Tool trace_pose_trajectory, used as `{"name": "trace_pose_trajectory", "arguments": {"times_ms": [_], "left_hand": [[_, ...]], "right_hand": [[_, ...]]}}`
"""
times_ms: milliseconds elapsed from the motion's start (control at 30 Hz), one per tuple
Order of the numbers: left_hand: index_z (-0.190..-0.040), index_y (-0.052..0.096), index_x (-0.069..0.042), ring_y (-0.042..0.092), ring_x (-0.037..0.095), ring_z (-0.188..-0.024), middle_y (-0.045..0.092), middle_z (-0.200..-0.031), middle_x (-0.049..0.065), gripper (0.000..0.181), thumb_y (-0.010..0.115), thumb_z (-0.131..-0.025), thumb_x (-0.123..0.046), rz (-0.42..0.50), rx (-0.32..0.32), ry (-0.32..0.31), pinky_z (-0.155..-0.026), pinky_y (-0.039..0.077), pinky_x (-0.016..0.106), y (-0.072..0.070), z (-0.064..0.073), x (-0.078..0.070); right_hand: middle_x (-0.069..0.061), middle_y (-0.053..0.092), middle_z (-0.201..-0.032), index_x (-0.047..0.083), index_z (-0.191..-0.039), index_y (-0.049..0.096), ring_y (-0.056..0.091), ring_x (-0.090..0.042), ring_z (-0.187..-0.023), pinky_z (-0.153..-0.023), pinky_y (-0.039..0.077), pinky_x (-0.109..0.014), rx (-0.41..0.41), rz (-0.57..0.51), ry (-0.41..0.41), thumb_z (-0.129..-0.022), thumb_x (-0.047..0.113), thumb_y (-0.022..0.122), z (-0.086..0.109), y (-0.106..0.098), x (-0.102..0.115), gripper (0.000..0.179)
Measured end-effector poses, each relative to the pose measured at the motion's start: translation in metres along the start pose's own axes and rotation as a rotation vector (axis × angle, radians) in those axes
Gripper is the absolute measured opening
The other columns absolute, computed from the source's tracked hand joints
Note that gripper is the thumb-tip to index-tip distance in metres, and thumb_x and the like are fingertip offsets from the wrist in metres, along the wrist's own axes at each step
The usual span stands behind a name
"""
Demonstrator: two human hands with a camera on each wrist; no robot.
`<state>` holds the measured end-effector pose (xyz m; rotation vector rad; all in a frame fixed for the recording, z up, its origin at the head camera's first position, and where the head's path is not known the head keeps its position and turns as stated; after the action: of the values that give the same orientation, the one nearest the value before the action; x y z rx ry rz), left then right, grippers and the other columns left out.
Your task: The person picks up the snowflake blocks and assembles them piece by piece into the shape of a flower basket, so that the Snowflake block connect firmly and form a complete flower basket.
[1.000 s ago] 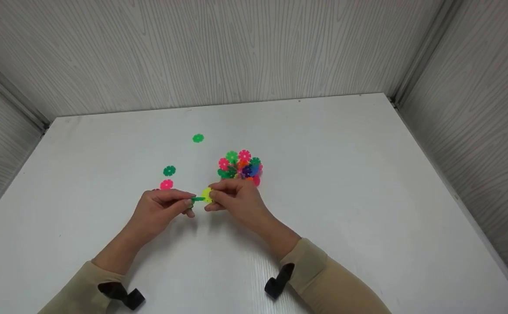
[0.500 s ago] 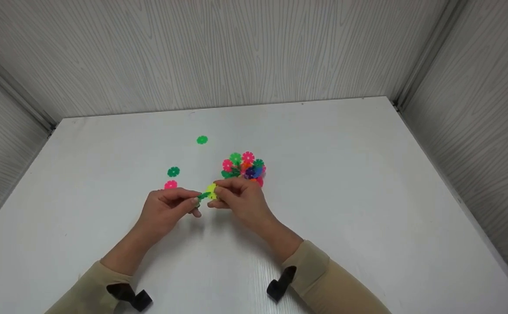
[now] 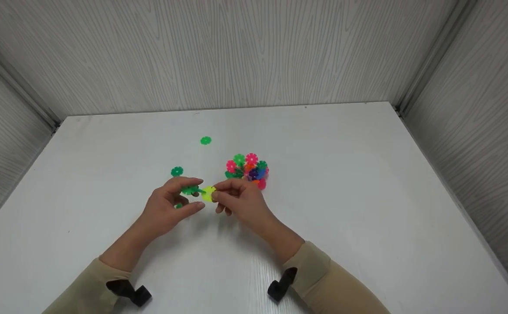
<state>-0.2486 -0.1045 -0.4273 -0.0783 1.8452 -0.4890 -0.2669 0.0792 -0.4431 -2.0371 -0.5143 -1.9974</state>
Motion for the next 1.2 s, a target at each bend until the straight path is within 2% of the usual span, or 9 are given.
{"name": "trace_pose_trajectory", "arguments": {"times_ms": [167,267,433,567,700,900,1100,1200], "left_hand": [[-0.133,0.074,-0.018,0.062,0.017,-0.120,0.069,-0.126,-0.005,0.044,0.087,-0.091,-0.023,0.011,0.039,-0.009,-0.097,0.058,0.042,-0.001,0.001,-0.002],[-0.133,0.075,-0.016,0.065,0.019,-0.116,0.072,-0.122,-0.003,0.041,0.084,-0.094,-0.024,0.005,0.049,-0.023,-0.097,0.057,0.038,-0.006,0.000,-0.002],[-0.131,0.076,-0.012,0.065,0.020,-0.114,0.073,-0.124,0.000,0.037,0.083,-0.095,-0.018,-0.031,-0.048,-0.037,-0.096,0.056,0.031,-0.037,-0.002,-0.006],[-0.133,0.075,-0.015,0.066,0.020,-0.116,0.071,-0.129,0.001,0.039,0.083,-0.095,-0.017,-0.037,-0.126,-0.052,-0.093,0.058,0.026,-0.065,-0.001,-0.009],[-0.135,0.074,-0.015,0.066,0.021,-0.116,0.070,-0.131,0.002,0.041,0.082,-0.095,-0.018,-0.034,-0.157,-0.076,-0.090,0.059,0.024,-0.080,0.002,-0.005],[-0.136,0.073,-0.011,0.066,0.022,-0.118,0.069,-0.133,0.004,0.042,0.082,-0.095,-0.017,-0.023,-0.148,-0.105,-0.091,0.059,0.024,-0.079,0.000,0.002],[-0.136,0.073,-0.012,0.064,0.021,-0.124,0.069,-0.135,0.003,0.041,0.081,-0.096,-0.018,-0.023,-0.151,-0.090,-0.096,0.056,0.023,-0.074,-0.002,0.003],[-0.136,0.073,-0.012,0.063,0.022,-0.125,0.069,-0.136,0.003,0.040,0.081,-0.097,-0.019,-0.014,-0.158,-0.096,-0.096,0.056,0.022,-0.072,-0.003,0.005]], "right_hand": [[-0.032,0.068,-0.094,0.002,-0.117,0.079,0.062,-0.018,-0.066,-0.063,0.053,-0.025,0.023,0.053,0.025,-0.102,0.016,0.073,-0.002,0.003,-0.001,0.021],[-0.027,0.071,-0.099,0.005,-0.118,0.079,0.068,-0.019,-0.072,-0.067,0.056,-0.027,0.021,0.070,0.037,-0.103,0.020,0.073,-0.006,0.006,-0.001,0.023],[-0.021,0.074,-0.116,0.005,-0.125,0.076,0.075,-0.025,-0.099,-0.082,0.061,-0.033,0.048,0.135,0.050,-0.104,0.021,0.071,-0.021,0.017,-0.004,0.027],[-0.008,0.075,-0.125,0.009,-0.130,0.075,0.070,-0.021,-0.114,-0.092,0.060,-0.033,0.124,0.297,0.083,-0.102,0.020,0.074,-0.036,0.034,-0.017,0.030],[0.005,0.073,-0.128,0.015,-0.134,0.074,0.065,-0.016,-0.120,-0.096,0.058,-0.030,0.206,0.455,0.105,-0.099,0.018,0.077,-0.048,0.052,-0.030,0.035],[0.013,0.071,-0.126,0.021,-0.136,0.072,0.063,-0.011,-0.124,-0.100,0.056,-0.028,0.236,0.627,0.091,-0.096,0.020,0.082,-0.057,0.064,-0.037,0.042],[0.013,0.073,-0.118,0.021,-0.130,0.075,0.063,-0.010,-0.116,-0.097,0.056,-0.026,0.230,0.667,0.048,-0.093,0.020,0.085,-0.059,0.072,-0.037,0.038],[0.012,0.071,-0.116,0.021,-0.131,0.074,0.063,-0.010,-0.112,-0.096,0.056,-0.026,0.258,0.670,0.063,-0.094,0.019,0.084,-0.056,0.073,-0.039,0.038]]}}
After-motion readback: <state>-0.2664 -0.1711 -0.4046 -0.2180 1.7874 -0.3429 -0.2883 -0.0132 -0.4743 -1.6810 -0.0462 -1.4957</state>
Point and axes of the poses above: each hand's wrist, its own z-axis away from the middle knuckle, its own y-axis out of the palm, x = y × z, the point moved 8 cm from there along -z, towards the middle knuckle
